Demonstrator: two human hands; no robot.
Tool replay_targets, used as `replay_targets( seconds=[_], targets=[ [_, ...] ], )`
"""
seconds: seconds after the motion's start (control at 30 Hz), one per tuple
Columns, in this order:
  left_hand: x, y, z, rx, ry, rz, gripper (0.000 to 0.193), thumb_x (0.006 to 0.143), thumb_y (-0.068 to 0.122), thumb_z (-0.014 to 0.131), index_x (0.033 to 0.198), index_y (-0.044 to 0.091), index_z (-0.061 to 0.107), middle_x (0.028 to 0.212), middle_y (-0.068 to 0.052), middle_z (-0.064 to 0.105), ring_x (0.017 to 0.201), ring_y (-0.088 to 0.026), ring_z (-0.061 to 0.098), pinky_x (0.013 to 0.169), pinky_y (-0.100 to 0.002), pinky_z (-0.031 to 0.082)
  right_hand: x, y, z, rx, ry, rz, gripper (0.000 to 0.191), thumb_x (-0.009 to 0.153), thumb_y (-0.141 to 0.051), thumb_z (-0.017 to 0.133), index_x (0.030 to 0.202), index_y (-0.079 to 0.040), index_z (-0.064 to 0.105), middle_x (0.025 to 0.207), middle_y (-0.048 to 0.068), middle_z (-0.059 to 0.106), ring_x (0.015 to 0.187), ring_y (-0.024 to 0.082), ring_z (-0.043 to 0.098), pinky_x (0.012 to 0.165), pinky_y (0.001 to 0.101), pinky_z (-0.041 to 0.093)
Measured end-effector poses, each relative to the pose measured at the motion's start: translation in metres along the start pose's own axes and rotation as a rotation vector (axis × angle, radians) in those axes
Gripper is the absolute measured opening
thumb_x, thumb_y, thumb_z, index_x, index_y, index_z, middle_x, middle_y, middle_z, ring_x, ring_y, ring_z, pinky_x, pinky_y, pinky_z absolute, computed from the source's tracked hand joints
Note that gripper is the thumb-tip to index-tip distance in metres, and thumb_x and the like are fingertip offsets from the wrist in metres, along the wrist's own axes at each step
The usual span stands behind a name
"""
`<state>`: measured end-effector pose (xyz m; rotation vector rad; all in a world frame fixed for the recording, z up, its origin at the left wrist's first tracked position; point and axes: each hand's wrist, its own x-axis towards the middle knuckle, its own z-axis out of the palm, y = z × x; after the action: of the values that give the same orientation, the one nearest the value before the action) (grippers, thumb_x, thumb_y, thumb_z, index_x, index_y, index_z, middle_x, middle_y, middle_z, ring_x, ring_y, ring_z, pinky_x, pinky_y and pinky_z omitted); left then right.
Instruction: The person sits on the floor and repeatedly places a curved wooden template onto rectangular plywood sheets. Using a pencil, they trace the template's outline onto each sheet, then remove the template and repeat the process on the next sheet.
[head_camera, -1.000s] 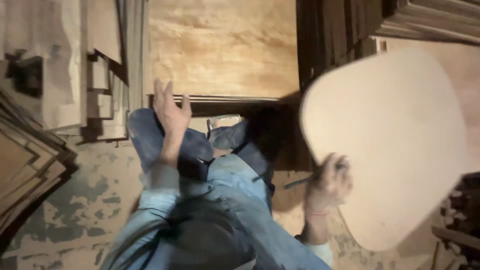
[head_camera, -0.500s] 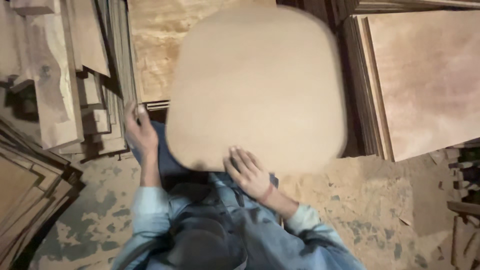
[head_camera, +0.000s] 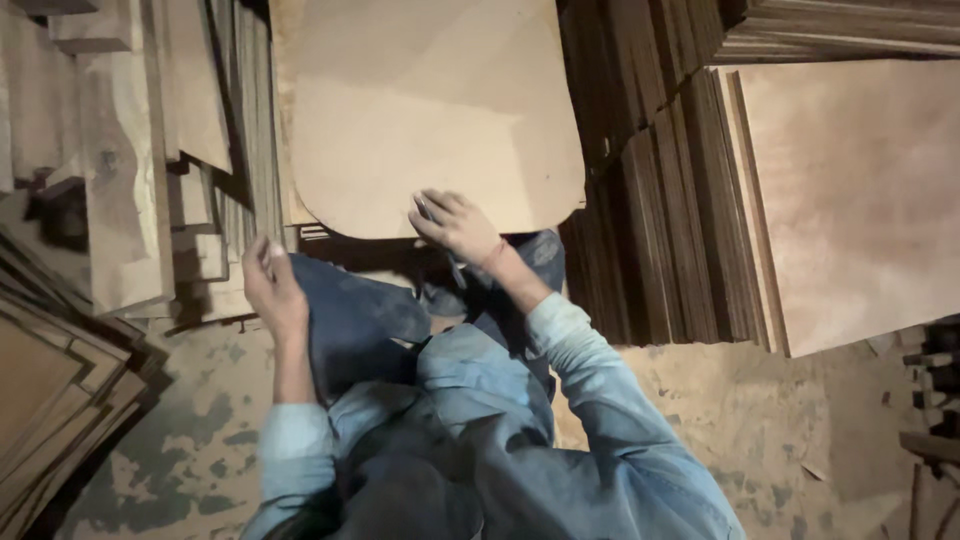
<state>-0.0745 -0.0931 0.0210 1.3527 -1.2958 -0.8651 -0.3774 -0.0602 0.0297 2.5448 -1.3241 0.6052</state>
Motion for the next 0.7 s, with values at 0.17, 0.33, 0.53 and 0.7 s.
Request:
replay_targets(
  seconds=[0.17,0.33,0.53,0.7],
  targets=[
    [0.036,0.014,0.049,0.111,-0.041,0.205,0.057,0.107,0.021,0.070,0.147,-0.011,0.046,0.146,-0.032,0.053,0.138,-0.043,0.054,0.115,-0.048,0.042,-0.023,0.056,-0.022,0.005,0.184,0.527,0.054,0.087,-0.034,0.080,0.124,0.001,0.062,0.128,0.022,0.064,0.124,0.040,0.059,0.106,0.0530,0.047],
    [0.058,0.024,0.081,0.267,-0.091,0.125,0.058,0.093,0.020,0.073,0.141,-0.006,0.054,0.139,-0.027,0.060,0.132,-0.043,0.058,0.113,-0.046,0.045,-0.076,0.100,-0.050,-0.181,0.380,1.209,0.062,0.075,-0.026,0.086,0.119,0.009,0.062,0.104,0.029,0.069,0.100,0.048,0.066,0.085,0.0511,0.051],
    [0.059,0.028,0.089,0.340,-0.026,0.126,0.053,0.089,0.021,0.079,0.131,-0.004,0.059,0.133,-0.025,0.061,0.127,-0.042,0.057,0.109,-0.048,0.044,-0.088,0.101,-0.042,0.078,0.540,1.391,0.046,0.074,-0.022,0.084,0.110,0.002,0.067,0.099,0.026,0.074,0.094,0.040,0.074,0.086,0.0432,0.056],
    [0.047,0.026,0.087,0.389,-0.019,0.189,0.048,0.082,0.017,0.080,0.122,-0.001,0.060,0.123,-0.022,0.062,0.119,-0.043,0.055,0.104,-0.051,0.042,-0.088,0.096,-0.047,0.106,0.534,1.424,0.046,0.072,-0.023,0.084,0.107,0.001,0.067,0.099,0.025,0.074,0.092,0.040,0.073,0.083,0.0437,0.057]
  ],
)
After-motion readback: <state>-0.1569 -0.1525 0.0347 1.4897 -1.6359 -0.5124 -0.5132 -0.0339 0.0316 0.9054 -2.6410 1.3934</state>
